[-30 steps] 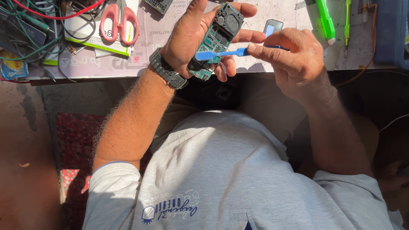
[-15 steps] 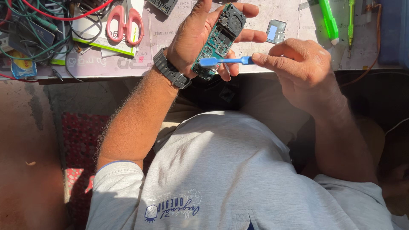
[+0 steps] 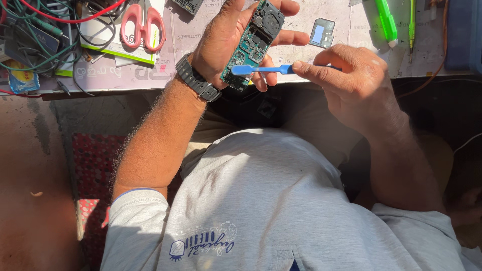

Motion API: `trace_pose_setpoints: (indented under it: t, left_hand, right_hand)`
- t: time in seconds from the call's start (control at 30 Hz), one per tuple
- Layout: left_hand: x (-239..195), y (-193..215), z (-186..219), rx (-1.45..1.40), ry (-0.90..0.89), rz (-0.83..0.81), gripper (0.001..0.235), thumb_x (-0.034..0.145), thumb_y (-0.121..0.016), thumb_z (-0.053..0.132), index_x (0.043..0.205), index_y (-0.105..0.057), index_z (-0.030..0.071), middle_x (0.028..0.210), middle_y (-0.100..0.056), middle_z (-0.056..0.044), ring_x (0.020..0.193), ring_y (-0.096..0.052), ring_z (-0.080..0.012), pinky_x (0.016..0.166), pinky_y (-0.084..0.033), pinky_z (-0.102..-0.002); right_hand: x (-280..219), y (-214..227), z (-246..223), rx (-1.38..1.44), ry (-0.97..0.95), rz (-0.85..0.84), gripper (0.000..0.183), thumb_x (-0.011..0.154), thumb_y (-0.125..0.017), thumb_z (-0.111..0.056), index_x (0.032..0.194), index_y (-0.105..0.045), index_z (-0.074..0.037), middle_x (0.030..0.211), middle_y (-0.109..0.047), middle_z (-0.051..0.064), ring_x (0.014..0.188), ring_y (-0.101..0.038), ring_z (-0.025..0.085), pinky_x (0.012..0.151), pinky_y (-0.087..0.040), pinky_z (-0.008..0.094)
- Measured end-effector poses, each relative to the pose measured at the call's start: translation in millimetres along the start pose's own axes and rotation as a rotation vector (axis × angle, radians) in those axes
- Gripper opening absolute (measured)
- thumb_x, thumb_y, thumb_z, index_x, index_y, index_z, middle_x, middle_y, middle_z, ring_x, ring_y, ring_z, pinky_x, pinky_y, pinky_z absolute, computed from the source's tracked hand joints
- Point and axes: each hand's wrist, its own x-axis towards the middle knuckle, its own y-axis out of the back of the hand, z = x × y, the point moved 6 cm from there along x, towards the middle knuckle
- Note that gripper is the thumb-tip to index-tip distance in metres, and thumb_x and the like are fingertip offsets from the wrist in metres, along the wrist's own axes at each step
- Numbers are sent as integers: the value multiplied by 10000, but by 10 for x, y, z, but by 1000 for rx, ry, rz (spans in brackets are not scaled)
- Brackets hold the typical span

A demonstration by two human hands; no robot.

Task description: The person cleans a mobile phone motherboard using a green pen to point at components, sprays a liquid from a bottle, and scrubs the board with a blue toothbrush. The person then places a battery onto the cleaned motherboard.

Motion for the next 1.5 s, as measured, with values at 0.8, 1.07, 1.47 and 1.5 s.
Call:
trace_pose_setpoints:
  t: [0.8,1.07,1.47,1.5]
  left_hand:
    - [12,-6,-13,-1,26,31,1091,901,-461,869,1571,-329,18,1544,-529,-416,808,-756,-371,618,-656,-417]
    - [-13,5,-72,20,22,10,1136,895,-426,893,1605,-330,12,1537,-554,-404,840,-757,-391,629,-659,-418]
    - [25,4,-37,-3,50,66,1165,860,-413,923,1582,-327,13,1535,-538,-402,821,-758,-387,623,-658,-417]
    - [-3,2,-39,27,43,64,1173,865,-414,927,1592,-328,10,1543,-544,-407,836,-758,-391,633,-658,-417]
  right_hand:
    - [-135,-186,104,48,2,-29,337,1031,-746,67,1304,-742,-131,938,-672,74,794,-673,195,647,-540,306]
    - [-203,-170,113,43,3,-53,373,997,-744,60,1322,-734,-122,975,-678,96,781,-673,225,646,-541,321]
    - [-126,-125,134,-3,-35,-19,286,1059,-758,55,1286,-727,-116,947,-684,87,805,-679,203,658,-538,306]
    - [-129,-142,136,24,-31,-21,314,1035,-752,54,1293,-732,-125,936,-677,84,803,-676,211,666,-542,318]
